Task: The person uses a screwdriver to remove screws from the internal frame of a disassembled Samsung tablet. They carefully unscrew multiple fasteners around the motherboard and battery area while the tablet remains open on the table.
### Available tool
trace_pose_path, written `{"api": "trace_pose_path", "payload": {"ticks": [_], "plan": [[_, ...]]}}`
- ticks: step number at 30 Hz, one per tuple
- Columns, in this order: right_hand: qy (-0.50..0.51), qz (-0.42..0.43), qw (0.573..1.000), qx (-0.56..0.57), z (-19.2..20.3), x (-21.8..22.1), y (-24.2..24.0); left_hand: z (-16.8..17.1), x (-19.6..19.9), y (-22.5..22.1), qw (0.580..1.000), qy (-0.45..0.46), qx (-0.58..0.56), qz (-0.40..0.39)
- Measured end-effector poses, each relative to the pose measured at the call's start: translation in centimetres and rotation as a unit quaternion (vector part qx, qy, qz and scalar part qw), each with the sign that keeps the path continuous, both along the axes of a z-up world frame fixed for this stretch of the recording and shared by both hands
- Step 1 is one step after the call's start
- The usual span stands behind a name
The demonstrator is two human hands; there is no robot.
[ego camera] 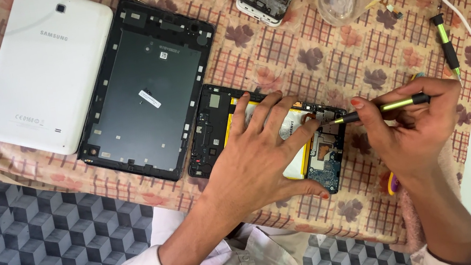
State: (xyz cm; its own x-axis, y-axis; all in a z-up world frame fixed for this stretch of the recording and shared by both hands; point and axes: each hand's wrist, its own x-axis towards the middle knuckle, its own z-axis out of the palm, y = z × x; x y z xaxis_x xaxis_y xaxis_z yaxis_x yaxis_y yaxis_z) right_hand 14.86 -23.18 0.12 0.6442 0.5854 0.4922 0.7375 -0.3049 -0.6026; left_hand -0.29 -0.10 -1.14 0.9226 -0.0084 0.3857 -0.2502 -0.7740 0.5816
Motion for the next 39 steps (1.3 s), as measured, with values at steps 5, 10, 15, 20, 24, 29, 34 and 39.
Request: {"api": "trace_pose_path", "payload": {"ticks": [5,10,15,20,24,29,34,39], "plan": [[0.007,0.008,1.000,0.005,-0.1,0.1,-0.1,0.1,0.0,0.0,1.000,0.008,0.001,-0.005],[-0.002,0.005,1.000,-0.008,-0.2,0.1,-0.3,0.1,0.0,0.1,1.000,0.008,0.002,-0.006],[0.003,-0.005,1.000,-0.007,-0.2,-0.2,-0.2,0.2,0.0,0.0,1.000,0.006,0.002,-0.006],[-0.017,0.006,1.000,-0.011,0.5,-0.2,0.4,0.3,0.1,-0.1,1.000,0.007,0.021,-0.006],[0.004,-0.008,1.000,0.007,1.6,0.7,1.2,0.3,0.3,-0.1,1.000,0.007,0.029,-0.004],[0.163,0.061,0.982,0.068,2.1,1.0,1.5,0.4,0.3,-0.2,0.999,0.005,0.042,-0.006],[0.363,0.044,0.920,0.142,1.4,1.5,1.7,0.4,0.2,-0.2,0.999,0.006,0.040,-0.007],[0.386,0.024,0.919,0.073,1.7,1.4,1.9,0.4,0.2,-0.1,0.999,0.009,0.035,-0.005]]}}
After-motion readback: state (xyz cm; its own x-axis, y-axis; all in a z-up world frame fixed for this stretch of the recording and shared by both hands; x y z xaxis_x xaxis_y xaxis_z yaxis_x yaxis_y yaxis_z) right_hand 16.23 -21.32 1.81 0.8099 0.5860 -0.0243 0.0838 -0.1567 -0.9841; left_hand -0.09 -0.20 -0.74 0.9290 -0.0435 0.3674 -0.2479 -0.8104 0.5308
